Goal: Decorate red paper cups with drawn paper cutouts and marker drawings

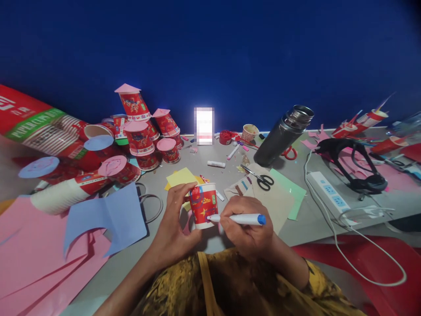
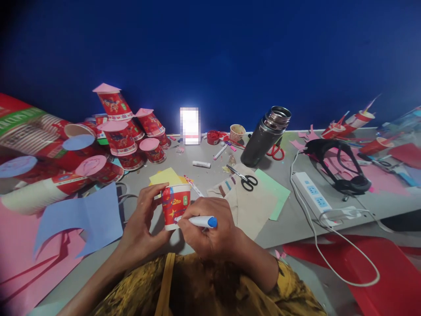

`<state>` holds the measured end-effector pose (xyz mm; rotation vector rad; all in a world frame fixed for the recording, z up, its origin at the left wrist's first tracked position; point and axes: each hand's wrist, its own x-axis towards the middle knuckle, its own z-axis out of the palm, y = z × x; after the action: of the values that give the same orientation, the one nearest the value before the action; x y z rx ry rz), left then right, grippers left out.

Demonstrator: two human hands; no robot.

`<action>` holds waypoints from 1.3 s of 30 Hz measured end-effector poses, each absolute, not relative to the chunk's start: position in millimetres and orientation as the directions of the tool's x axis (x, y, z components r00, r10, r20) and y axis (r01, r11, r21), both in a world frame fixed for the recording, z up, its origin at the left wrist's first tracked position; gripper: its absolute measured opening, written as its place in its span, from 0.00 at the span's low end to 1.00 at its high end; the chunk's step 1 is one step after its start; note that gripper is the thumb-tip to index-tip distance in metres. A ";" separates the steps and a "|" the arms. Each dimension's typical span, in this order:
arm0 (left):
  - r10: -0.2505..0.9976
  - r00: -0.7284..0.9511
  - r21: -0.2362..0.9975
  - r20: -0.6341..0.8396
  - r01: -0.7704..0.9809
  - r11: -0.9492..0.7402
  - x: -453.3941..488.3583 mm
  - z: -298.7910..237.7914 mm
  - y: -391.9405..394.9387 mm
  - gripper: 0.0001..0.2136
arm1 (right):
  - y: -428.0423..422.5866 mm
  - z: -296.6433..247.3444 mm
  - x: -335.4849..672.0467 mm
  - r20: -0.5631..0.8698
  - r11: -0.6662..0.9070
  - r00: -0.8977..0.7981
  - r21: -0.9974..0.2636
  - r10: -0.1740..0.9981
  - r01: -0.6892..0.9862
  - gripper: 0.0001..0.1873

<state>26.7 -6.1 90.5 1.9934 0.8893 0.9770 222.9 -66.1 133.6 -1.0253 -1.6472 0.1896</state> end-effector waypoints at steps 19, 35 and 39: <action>0.803 0.488 0.846 0.342 0.211 -0.489 26.8 87.3 -5.1 0.40 | -72.9 137.5 225.5 0.690 0.567 0.017 -0.607 0.723 0.556 0.08; 0.834 0.461 0.869 0.304 0.223 -0.441 30.2 83.1 -0.6 0.36 | -63.6 128.7 236.2 0.650 0.504 0.145 -0.693 0.746 0.517 0.09; 0.834 0.465 0.882 0.298 0.200 -0.427 29.3 79.7 0.9 0.37 | -62.2 128.6 233.7 0.659 0.527 0.131 -0.691 0.741 0.494 0.09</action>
<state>29.3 0.9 79.7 1.8914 0.8665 0.9725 233.7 -62.2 128.6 -1.1079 -1.5187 0.2469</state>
